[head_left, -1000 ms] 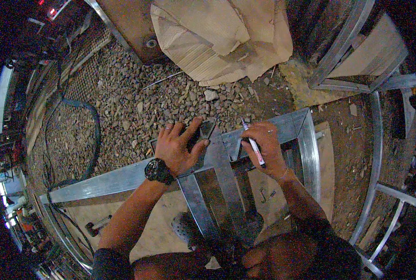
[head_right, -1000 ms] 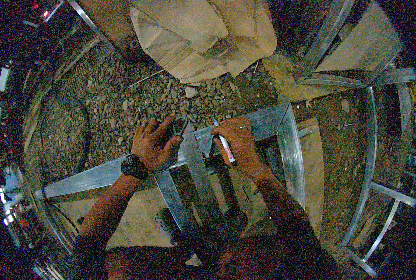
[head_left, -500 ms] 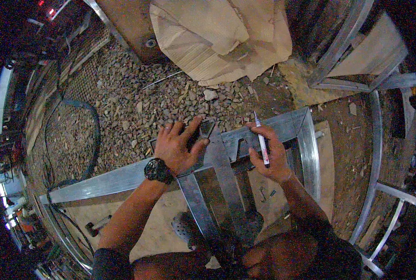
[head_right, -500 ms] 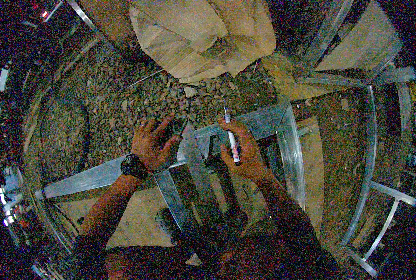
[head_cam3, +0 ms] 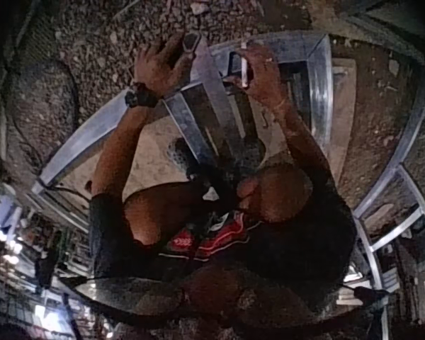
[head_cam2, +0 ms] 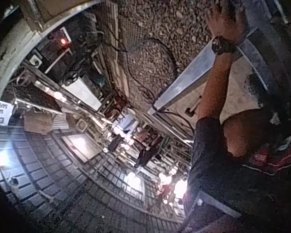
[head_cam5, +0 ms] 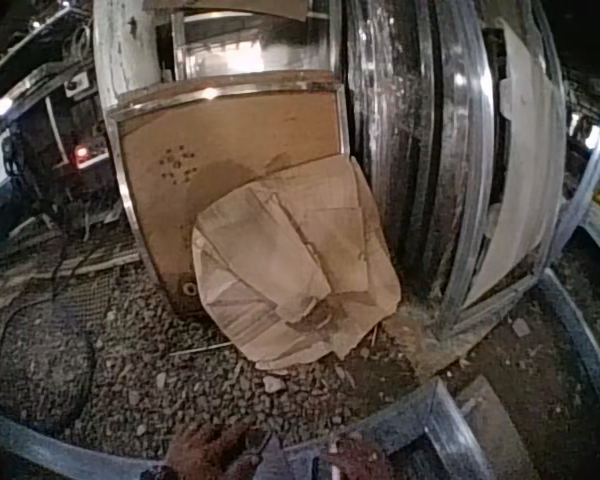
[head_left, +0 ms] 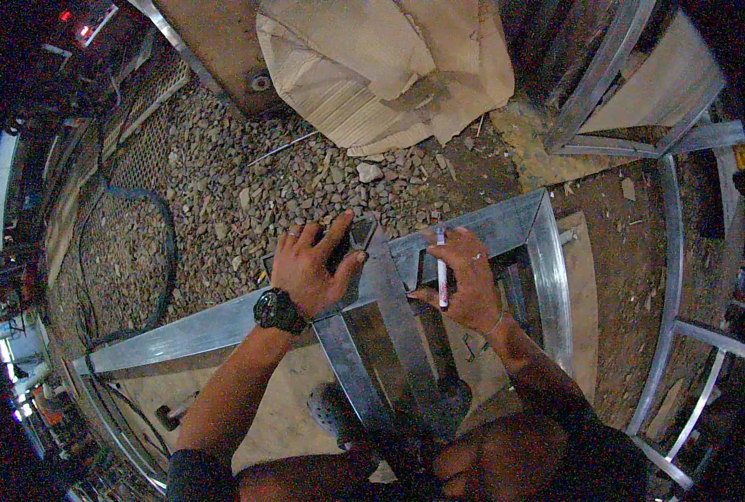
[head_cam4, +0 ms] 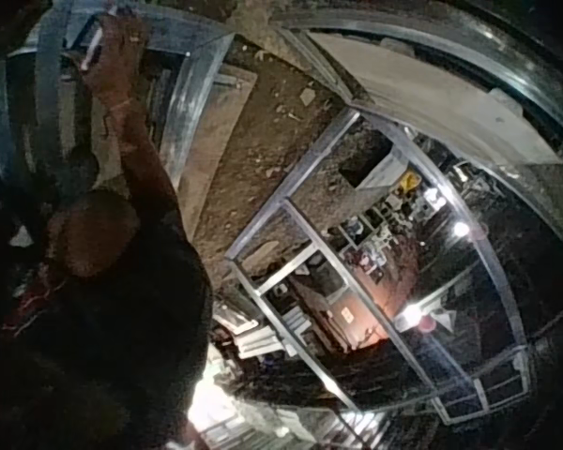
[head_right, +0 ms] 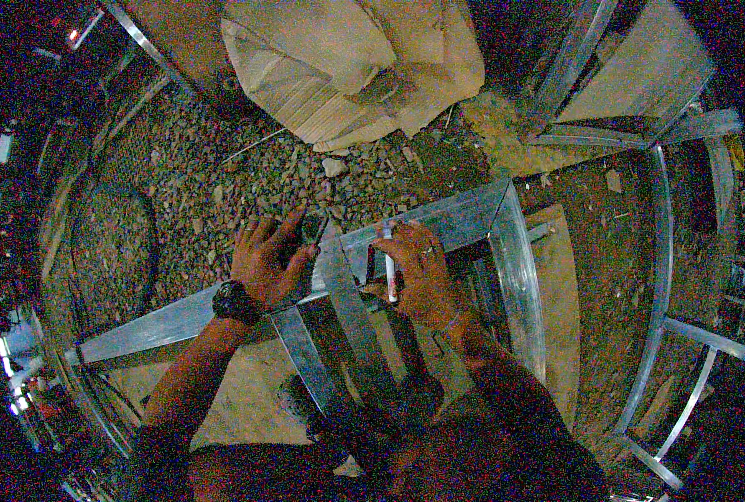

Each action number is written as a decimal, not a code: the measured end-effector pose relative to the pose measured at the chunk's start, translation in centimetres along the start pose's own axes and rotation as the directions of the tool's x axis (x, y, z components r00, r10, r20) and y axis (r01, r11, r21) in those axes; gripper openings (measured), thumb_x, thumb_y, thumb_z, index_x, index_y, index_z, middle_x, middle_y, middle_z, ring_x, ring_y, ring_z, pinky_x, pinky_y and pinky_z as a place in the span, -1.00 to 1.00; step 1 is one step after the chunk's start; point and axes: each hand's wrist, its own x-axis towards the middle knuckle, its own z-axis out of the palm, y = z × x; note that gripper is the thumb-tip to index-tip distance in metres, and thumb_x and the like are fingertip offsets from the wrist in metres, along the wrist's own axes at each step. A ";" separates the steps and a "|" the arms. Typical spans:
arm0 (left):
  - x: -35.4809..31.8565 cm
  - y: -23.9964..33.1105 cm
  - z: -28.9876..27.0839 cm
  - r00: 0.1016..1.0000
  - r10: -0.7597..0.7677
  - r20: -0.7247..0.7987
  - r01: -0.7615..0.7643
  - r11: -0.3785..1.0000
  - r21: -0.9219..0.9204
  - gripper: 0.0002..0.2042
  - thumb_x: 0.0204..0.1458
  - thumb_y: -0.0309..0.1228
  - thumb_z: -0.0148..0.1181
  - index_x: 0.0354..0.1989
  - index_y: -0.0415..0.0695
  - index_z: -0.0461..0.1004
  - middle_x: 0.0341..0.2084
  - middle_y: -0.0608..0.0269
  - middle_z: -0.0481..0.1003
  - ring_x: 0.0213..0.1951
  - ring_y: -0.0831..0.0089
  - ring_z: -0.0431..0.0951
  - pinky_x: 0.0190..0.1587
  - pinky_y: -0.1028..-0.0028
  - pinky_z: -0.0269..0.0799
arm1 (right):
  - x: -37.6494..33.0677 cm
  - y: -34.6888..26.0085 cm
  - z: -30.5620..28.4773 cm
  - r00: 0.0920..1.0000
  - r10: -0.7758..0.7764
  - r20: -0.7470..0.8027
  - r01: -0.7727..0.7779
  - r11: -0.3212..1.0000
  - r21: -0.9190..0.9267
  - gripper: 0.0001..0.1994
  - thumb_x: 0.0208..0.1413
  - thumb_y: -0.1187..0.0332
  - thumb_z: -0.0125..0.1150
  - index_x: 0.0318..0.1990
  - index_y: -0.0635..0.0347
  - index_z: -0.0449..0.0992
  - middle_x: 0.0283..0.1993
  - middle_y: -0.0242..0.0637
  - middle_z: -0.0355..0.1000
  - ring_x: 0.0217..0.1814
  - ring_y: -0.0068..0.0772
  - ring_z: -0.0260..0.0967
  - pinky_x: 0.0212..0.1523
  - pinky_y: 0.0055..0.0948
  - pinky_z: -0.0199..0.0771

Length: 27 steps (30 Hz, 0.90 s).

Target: The person sits on the ground and uses a square ruler and marker to measure and mark multiple points on a metal frame. They repeatedly reposition the square and make marks along the frame's edges.

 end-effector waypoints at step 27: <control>-0.1 0.0 0.0 1.000 -0.005 0.014 0.006 1.000 -0.012 -0.38 0.16 0.05 0.26 0.40 0.17 0.41 -0.23 -0.02 0.50 -0.09 -0.13 0.50 0.05 0.02 0.41 | -0.1 0.0 0.3 0.999 -0.031 -0.026 0.032 0.999 0.019 -0.30 -0.11 0.05 0.60 0.22 0.00 0.45 0.29 -0.25 0.50 0.45 -0.02 0.28 0.51 0.14 0.05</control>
